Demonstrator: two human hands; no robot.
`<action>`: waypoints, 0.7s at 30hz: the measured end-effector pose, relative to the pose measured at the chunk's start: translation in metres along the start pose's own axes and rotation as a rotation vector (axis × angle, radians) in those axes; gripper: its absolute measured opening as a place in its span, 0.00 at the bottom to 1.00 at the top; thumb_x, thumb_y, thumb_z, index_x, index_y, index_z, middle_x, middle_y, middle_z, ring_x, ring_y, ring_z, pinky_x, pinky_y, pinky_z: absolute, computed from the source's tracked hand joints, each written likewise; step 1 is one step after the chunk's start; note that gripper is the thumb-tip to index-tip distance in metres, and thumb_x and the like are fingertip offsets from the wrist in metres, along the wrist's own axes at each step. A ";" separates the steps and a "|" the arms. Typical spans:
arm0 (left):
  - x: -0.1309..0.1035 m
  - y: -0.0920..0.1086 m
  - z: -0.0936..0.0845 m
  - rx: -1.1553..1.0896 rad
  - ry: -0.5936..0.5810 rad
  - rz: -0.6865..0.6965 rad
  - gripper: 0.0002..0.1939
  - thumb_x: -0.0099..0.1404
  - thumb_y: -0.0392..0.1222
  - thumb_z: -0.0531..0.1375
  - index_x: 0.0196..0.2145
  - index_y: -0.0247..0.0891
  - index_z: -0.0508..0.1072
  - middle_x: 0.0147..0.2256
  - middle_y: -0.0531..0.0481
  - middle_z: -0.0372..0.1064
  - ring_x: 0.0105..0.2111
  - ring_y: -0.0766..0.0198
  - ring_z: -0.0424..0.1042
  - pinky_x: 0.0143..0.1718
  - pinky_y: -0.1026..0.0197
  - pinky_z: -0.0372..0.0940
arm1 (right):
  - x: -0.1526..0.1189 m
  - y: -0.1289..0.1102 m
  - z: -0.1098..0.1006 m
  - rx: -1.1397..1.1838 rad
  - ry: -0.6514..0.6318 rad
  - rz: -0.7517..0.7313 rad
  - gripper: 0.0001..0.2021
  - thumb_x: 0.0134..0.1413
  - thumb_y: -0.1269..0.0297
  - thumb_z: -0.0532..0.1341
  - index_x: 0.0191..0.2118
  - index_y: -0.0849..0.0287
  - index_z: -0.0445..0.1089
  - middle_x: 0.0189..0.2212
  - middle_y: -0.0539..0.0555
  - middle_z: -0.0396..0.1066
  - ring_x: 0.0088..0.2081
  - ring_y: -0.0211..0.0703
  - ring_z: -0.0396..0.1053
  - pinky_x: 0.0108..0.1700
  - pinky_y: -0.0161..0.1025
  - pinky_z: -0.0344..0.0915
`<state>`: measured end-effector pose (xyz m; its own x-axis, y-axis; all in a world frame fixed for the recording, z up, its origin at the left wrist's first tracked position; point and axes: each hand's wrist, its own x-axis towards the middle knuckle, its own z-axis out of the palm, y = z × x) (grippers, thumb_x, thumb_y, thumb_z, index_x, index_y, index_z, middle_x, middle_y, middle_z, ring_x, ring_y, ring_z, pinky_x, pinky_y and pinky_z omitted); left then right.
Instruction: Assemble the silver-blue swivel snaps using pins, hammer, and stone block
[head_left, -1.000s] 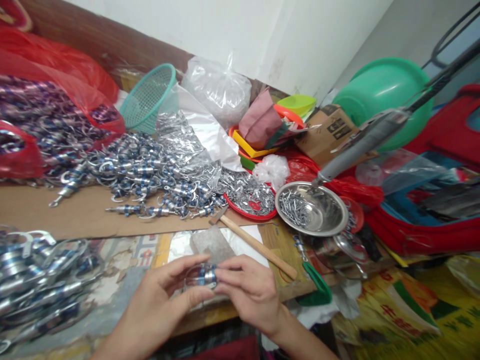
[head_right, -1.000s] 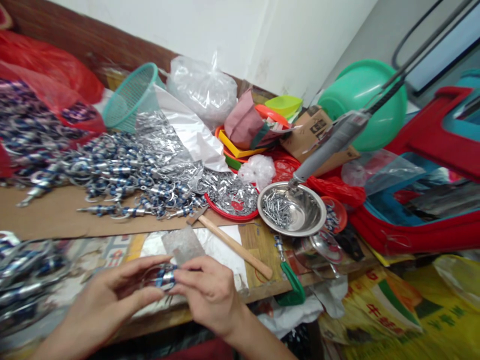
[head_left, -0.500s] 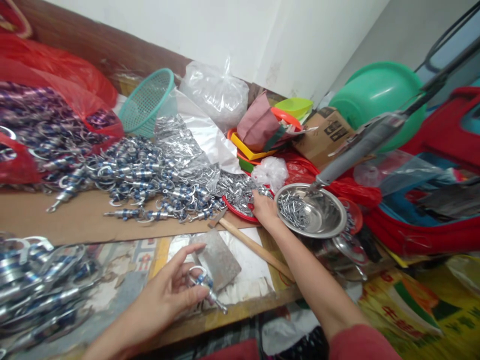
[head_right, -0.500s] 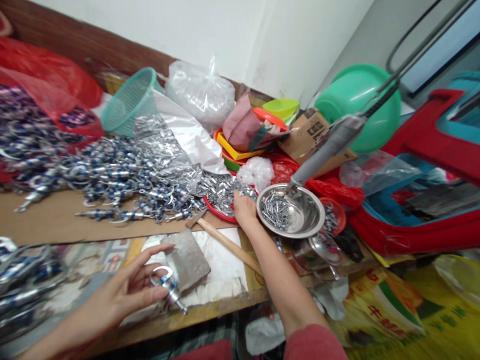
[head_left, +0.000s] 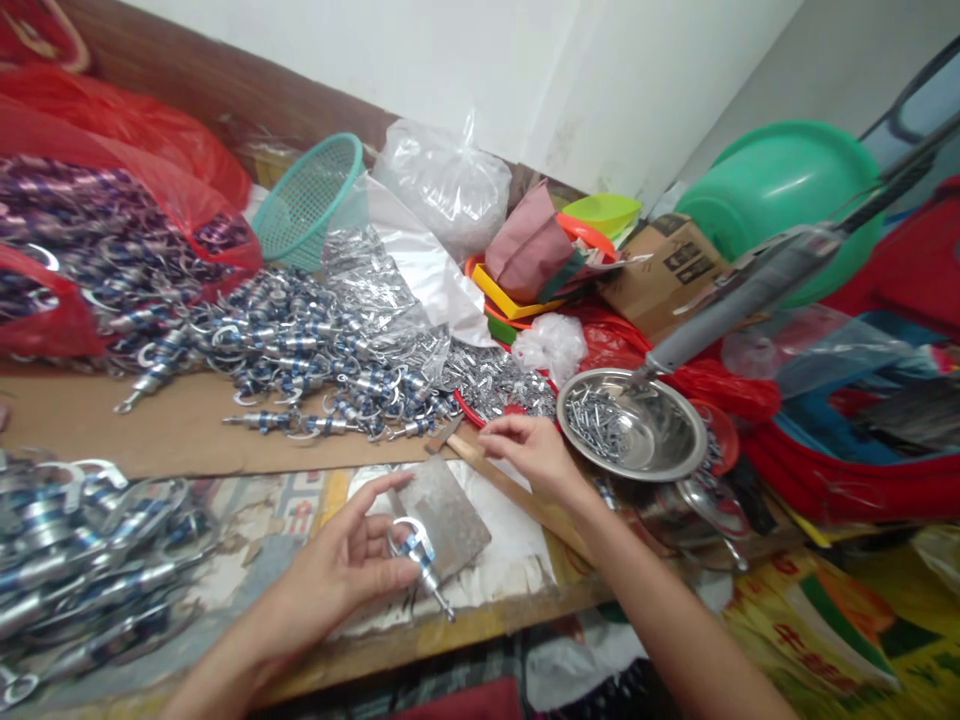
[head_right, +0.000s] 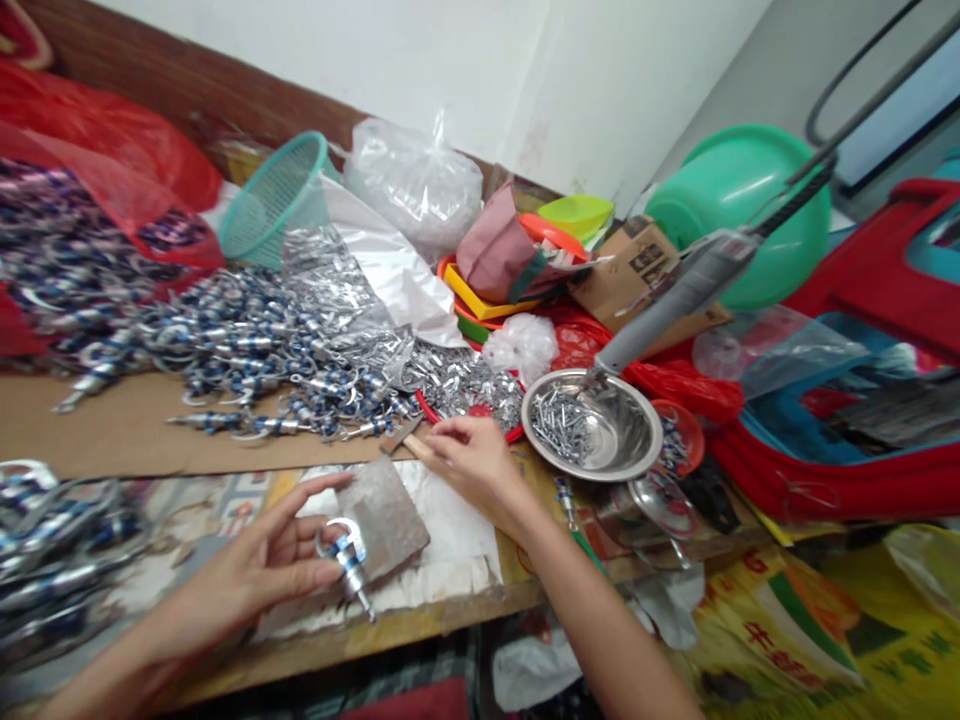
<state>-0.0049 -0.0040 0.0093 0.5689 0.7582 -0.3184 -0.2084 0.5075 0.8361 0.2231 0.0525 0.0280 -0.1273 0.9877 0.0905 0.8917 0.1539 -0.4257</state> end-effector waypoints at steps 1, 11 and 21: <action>0.000 0.000 0.000 -0.004 0.004 -0.002 0.38 0.50 0.37 0.63 0.55 0.43 0.49 0.31 0.52 0.67 0.33 0.61 0.70 0.37 0.58 0.62 | -0.014 -0.012 0.004 0.154 0.034 -0.097 0.08 0.52 0.66 0.56 0.32 0.60 0.72 0.28 0.51 0.74 0.29 0.37 0.71 0.31 0.31 0.66; 0.003 -0.007 -0.005 -0.005 -0.029 0.029 0.39 0.50 0.36 0.64 0.55 0.42 0.49 0.30 0.52 0.67 0.33 0.61 0.68 0.36 0.58 0.60 | -0.072 -0.048 0.034 -0.049 0.184 -0.721 0.11 0.56 0.73 0.50 0.40 0.64 0.68 0.30 0.57 0.72 0.32 0.42 0.67 0.31 0.38 0.62; -0.001 -0.003 0.000 0.002 0.033 0.010 0.37 0.49 0.35 0.64 0.54 0.42 0.52 0.29 0.53 0.66 0.30 0.63 0.68 0.34 0.60 0.60 | -0.082 -0.041 0.030 0.043 0.179 -0.620 0.14 0.58 0.74 0.47 0.47 0.62 0.63 0.38 0.57 0.69 0.41 0.42 0.65 0.40 0.39 0.64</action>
<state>-0.0049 -0.0066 0.0076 0.5405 0.7763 -0.3244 -0.2121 0.4988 0.8403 0.1838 -0.0338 0.0109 -0.5354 0.6963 0.4780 0.6575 0.6988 -0.2816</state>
